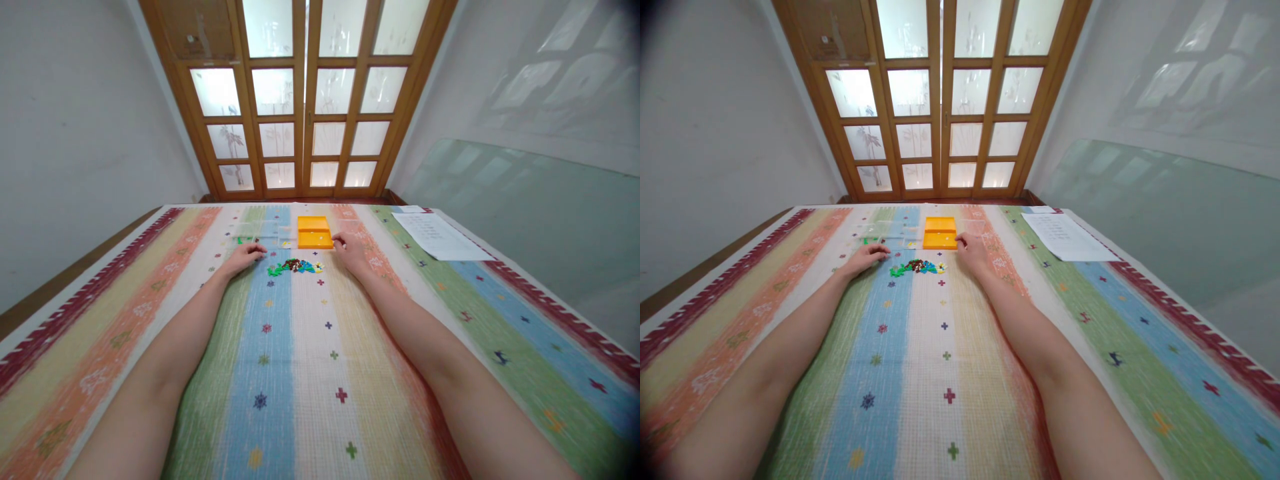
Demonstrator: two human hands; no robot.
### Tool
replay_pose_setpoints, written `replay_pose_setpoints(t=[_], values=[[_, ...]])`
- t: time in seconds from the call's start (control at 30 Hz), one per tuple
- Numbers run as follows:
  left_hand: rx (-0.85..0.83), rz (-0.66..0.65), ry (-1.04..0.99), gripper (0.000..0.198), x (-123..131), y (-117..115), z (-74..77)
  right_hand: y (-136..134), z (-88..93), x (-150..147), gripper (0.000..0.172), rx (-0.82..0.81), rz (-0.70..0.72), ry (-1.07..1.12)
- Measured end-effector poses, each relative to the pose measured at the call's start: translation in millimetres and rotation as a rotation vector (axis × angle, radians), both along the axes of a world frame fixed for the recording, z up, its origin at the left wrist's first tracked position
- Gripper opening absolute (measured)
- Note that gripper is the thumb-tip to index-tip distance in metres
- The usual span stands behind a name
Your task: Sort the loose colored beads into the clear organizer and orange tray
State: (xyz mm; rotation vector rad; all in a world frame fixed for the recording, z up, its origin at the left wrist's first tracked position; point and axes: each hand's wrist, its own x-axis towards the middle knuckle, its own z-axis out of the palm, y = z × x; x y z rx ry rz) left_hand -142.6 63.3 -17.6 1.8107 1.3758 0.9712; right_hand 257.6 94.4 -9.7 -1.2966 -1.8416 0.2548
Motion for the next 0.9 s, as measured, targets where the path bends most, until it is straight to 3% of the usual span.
replay_pose_setpoints(t=[0.17,0.3,0.43,0.63,0.9], values=[[-0.081,-0.365,0.131,0.035,1,-10,15.2,-1,-0.9,-1,0.025,0.014,0.022,-0.017],[-0.038,-0.469,0.283,0.033,6,-13,23.5,-1,-2.4,-3,0.023,0.024,0.028,-0.023],[-0.008,-0.434,0.353,0.03,14,-13,22.5,-1,-4.3,-4,0.024,0.024,0.024,-0.025],[0.026,-0.346,0.297,0.027,16,-12,12.7,0,-8.2,-4,0.024,0.034,0.043,-0.014],[0.003,-0.027,-0.072,0.032,12,-6,1.0,-2,-6.2,-5,0.025,0.018,0.033,-0.023]])
